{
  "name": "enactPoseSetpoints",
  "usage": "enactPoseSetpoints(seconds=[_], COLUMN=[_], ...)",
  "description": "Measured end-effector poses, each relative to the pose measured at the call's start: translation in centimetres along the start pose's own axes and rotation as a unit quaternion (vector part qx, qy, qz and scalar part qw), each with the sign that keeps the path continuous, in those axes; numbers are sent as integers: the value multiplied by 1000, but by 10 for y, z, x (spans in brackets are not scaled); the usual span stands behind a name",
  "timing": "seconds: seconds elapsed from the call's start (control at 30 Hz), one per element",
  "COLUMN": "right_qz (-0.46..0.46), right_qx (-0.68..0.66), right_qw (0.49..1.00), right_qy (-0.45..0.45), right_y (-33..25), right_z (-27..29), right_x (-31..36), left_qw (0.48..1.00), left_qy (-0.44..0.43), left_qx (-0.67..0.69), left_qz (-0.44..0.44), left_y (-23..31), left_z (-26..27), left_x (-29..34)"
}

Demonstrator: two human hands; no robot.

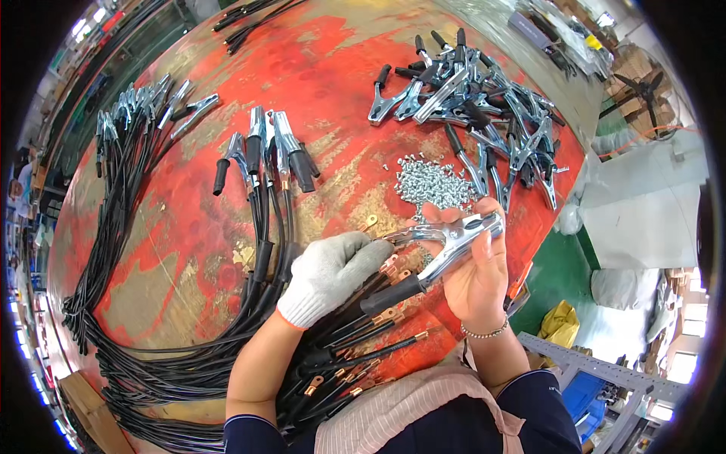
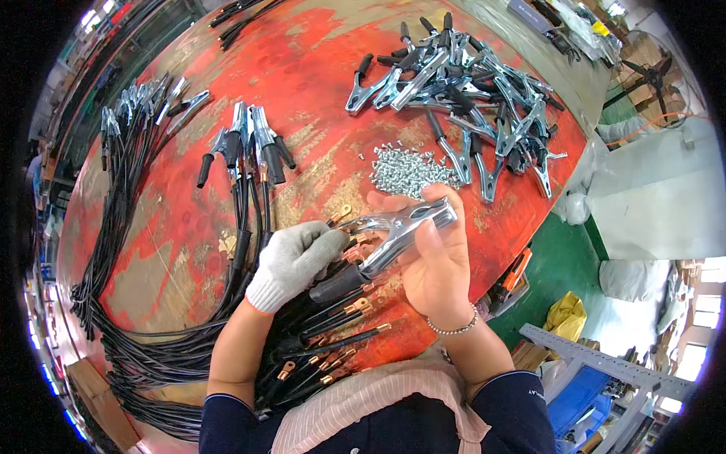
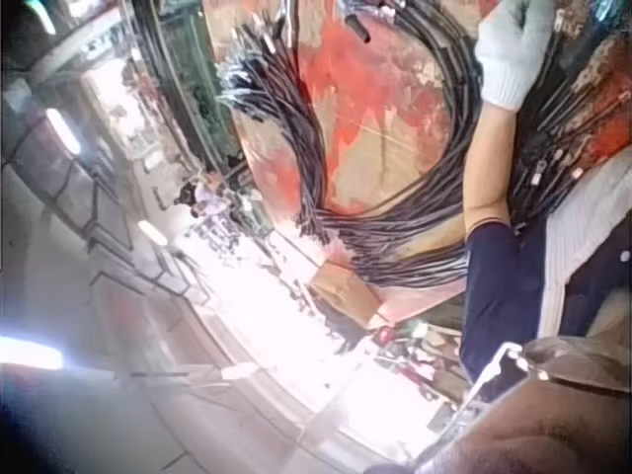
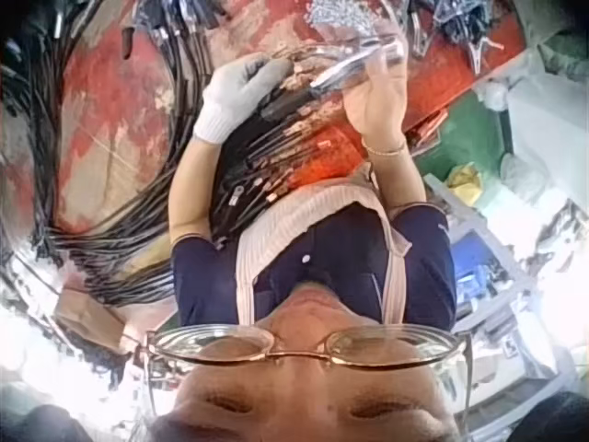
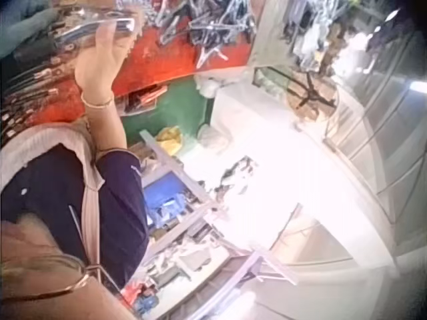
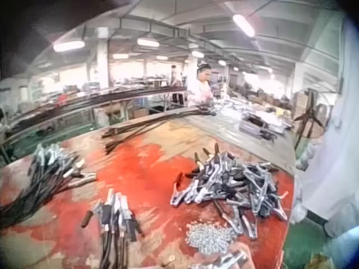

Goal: Manually assembling large electrical clamps with wires and connectors at a workbench.

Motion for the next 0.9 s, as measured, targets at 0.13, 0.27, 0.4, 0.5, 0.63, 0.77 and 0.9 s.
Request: enactPoseSetpoints(seconds=[0.13,0.27,0.4,0.5,0.63,0.77,0.9], right_qz=[14,2,-14,-51,98,254,320], right_qx=[17,26,52,39,354,705,781], right_qw=[1000,1000,999,998,930,643,478], right_qy=[-3,-11,-9,-9,-19,-156,-244], right_y=[-3,-6,-8,-9,-4,18,42], right_z=[2,0,0,5,30,33,37], right_x=[0,-2,-9,-23,-89,-133,-158], left_qw=[1000,978,977,980,937,915,911], left_qy=[12,129,4,-3,1,34,45], left_qx=[17,61,-82,-67,345,395,405], left_qz=[-15,-154,-197,-187,54,75,68], left_y=[1,2,20,17,-10,-8,-9], left_z=[-5,-14,3,8,-3,6,11], left_x=[0,4,-5,-12,-15,-21,-19])
Point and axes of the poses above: each hand's wrist, its own x-axis away from the middle knuckle, its own z-axis out of the back of the hand, y = z × x, the point moved 1 cm from there along -x, towards the middle knuckle, and after that the axes turned 13 degrees about y, right-handed, at the moved point
